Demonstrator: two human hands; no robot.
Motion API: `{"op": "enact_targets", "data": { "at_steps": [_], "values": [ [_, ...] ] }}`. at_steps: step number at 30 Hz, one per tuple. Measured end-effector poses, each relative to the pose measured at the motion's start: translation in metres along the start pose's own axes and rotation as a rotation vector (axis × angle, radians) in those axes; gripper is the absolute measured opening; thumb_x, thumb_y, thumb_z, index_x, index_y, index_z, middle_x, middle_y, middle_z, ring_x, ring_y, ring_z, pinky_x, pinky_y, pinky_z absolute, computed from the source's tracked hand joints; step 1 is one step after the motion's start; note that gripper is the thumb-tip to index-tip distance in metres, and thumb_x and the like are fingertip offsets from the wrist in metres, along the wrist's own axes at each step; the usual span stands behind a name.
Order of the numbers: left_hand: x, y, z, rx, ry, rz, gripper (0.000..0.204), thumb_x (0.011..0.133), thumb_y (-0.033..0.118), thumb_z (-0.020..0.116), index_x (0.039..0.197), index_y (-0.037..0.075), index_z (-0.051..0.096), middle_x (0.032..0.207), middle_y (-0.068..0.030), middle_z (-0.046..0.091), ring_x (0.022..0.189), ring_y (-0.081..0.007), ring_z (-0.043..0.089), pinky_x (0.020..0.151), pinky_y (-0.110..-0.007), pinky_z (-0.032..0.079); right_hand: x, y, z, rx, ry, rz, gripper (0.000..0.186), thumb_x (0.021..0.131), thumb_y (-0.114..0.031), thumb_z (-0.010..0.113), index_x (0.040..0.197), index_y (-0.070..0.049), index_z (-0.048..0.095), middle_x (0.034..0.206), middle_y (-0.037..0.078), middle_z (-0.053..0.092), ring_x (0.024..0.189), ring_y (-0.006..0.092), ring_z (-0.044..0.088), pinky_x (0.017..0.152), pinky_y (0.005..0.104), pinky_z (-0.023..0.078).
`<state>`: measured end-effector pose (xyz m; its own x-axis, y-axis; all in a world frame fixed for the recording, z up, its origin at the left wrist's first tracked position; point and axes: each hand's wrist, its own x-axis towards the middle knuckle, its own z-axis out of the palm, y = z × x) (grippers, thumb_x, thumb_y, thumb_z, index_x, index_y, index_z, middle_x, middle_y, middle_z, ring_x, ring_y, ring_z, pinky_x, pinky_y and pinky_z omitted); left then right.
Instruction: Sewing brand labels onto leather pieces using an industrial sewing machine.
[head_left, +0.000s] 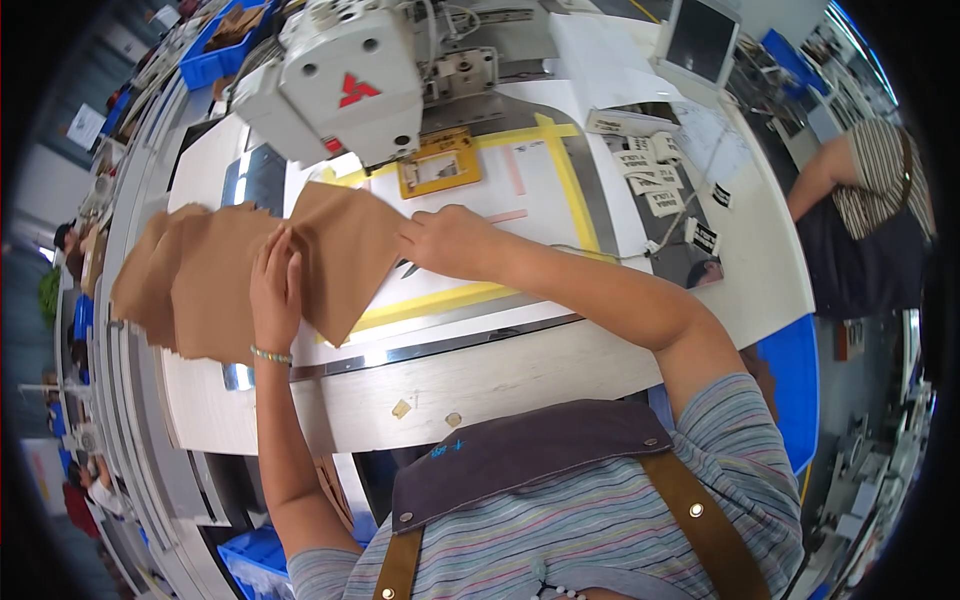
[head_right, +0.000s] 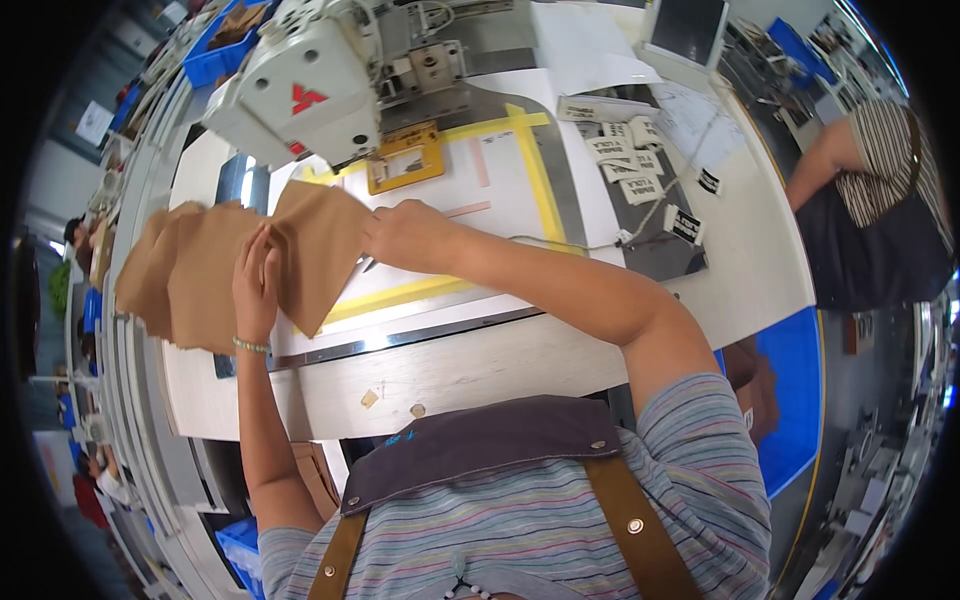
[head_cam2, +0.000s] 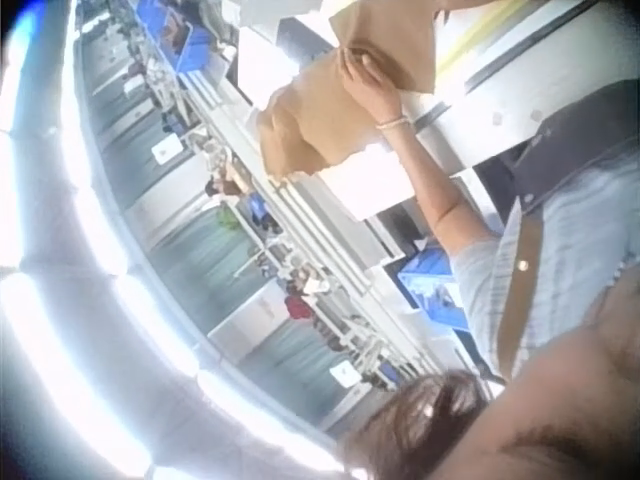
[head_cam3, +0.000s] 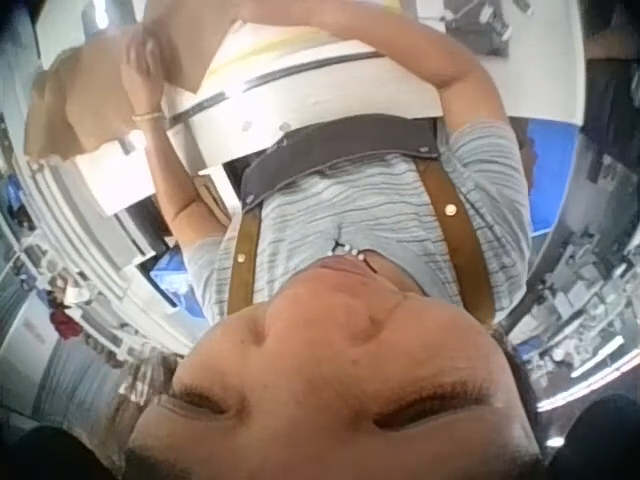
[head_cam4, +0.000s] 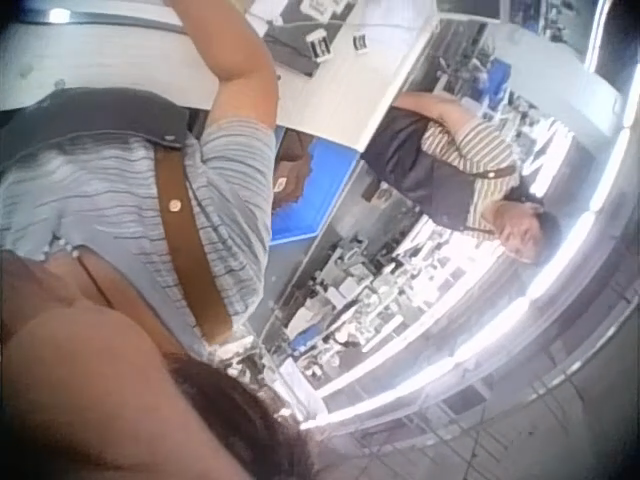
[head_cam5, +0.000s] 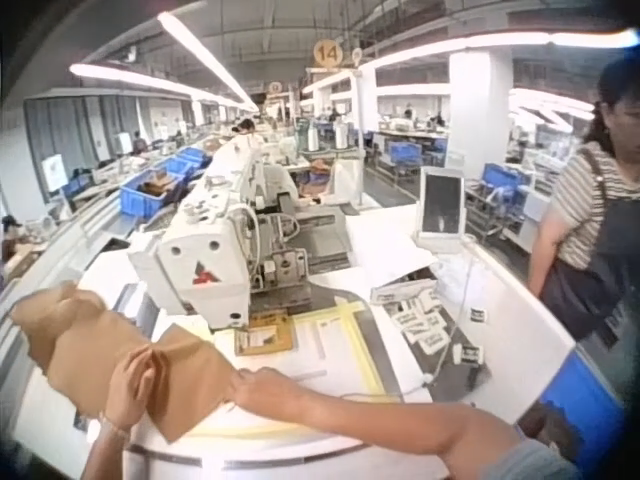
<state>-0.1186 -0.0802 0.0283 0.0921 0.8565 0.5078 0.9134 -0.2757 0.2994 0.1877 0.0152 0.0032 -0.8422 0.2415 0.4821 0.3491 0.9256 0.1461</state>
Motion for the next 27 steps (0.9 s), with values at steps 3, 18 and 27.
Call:
{"op": "enact_targets", "data": {
  "at_steps": [3,18,27],
  "values": [
    [-0.015,-0.041,-0.001,0.021,-0.052,-0.129,0.040,0.109,0.020,0.055,0.143,-0.001,0.060,0.146,-0.0204,0.061,0.135,-0.0404,0.056,0.114,-0.045,0.045,0.005,0.000,0.005,-0.015,-0.010,-0.066,0.010,0.082,-0.008,0.069,0.088,-0.009,0.061,0.089,0.003,0.064,0.080,0.0164,0.069,0.054,0.0301,0.054],
    [-0.024,0.067,-0.005,0.104,-0.104,0.220,0.042,0.077,0.017,0.090,0.110,0.001,0.070,0.104,-0.0120,0.071,0.095,-0.0328,0.069,0.082,-0.042,0.056,-0.017,-0.009,-0.012,-0.145,-0.047,0.098,0.009,0.079,-0.009,0.071,0.084,-0.009,0.064,0.084,0.003,0.060,0.080,0.0175,0.066,0.051,0.0283,0.053],
    [-0.044,0.068,0.004,0.271,-0.186,0.324,0.026,0.085,-0.003,0.066,0.111,-0.005,0.069,0.107,-0.0155,0.071,0.097,-0.0328,0.070,0.082,-0.042,0.059,-0.017,0.011,-0.026,0.070,-0.172,0.223,0.008,0.085,-0.012,0.069,0.091,-0.007,0.067,0.096,0.008,0.067,0.088,0.0246,0.072,0.063,0.0405,0.060]
  ]
}}
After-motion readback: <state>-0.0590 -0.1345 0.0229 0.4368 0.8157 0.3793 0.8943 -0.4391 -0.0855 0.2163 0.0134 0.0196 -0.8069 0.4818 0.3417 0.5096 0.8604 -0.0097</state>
